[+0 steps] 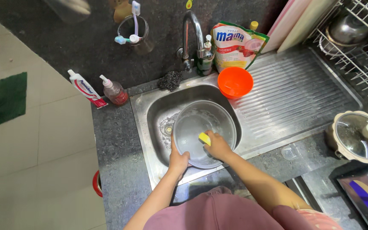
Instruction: The person washes a rice cooker inner pot at the kitchen sink. They wet a sponge under running water, scrub the inside and outside of the pot, then rinse it repeatedly under the tap and drain the water into the sink.
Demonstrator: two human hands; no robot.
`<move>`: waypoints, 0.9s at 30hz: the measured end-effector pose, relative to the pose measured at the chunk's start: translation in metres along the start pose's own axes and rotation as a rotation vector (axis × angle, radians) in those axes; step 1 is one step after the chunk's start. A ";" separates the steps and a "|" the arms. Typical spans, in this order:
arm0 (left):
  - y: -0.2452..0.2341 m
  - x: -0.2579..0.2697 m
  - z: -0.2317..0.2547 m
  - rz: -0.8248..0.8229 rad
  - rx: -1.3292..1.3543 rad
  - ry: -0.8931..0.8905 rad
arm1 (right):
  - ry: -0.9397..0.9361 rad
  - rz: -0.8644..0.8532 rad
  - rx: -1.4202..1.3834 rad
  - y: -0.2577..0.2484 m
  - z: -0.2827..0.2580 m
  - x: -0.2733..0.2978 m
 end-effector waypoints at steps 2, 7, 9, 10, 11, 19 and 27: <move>0.000 0.003 0.011 -0.009 -0.129 0.249 | 0.014 0.018 0.078 -0.006 -0.008 0.009; -0.003 0.002 -0.011 -0.055 -0.306 0.280 | -0.014 -0.118 0.331 -0.005 -0.032 0.032; -0.003 0.002 -0.014 -0.088 -0.350 0.316 | -0.069 -0.178 0.398 0.000 -0.039 0.040; -0.002 0.003 -0.015 -0.103 -0.368 0.325 | -0.075 -0.182 0.405 0.002 -0.039 0.042; -0.002 0.004 -0.016 -0.118 -0.387 0.334 | -0.083 -0.186 0.412 0.004 -0.040 0.044; -0.018 0.002 -0.010 -0.108 -0.427 0.353 | -0.075 -0.187 0.437 0.024 -0.035 0.042; -0.029 -0.001 -0.003 -0.038 -0.398 0.234 | 0.017 -0.240 0.476 0.024 -0.040 0.041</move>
Point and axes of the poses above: each hand's wrist, its own x-axis away from the middle knuckle, its own y-axis out of the palm, z = x × y, the point moved 8 cm from there along -x, towards the middle knuckle, and after that the axes turned 9 degrees about x, right-handed, at the moved point
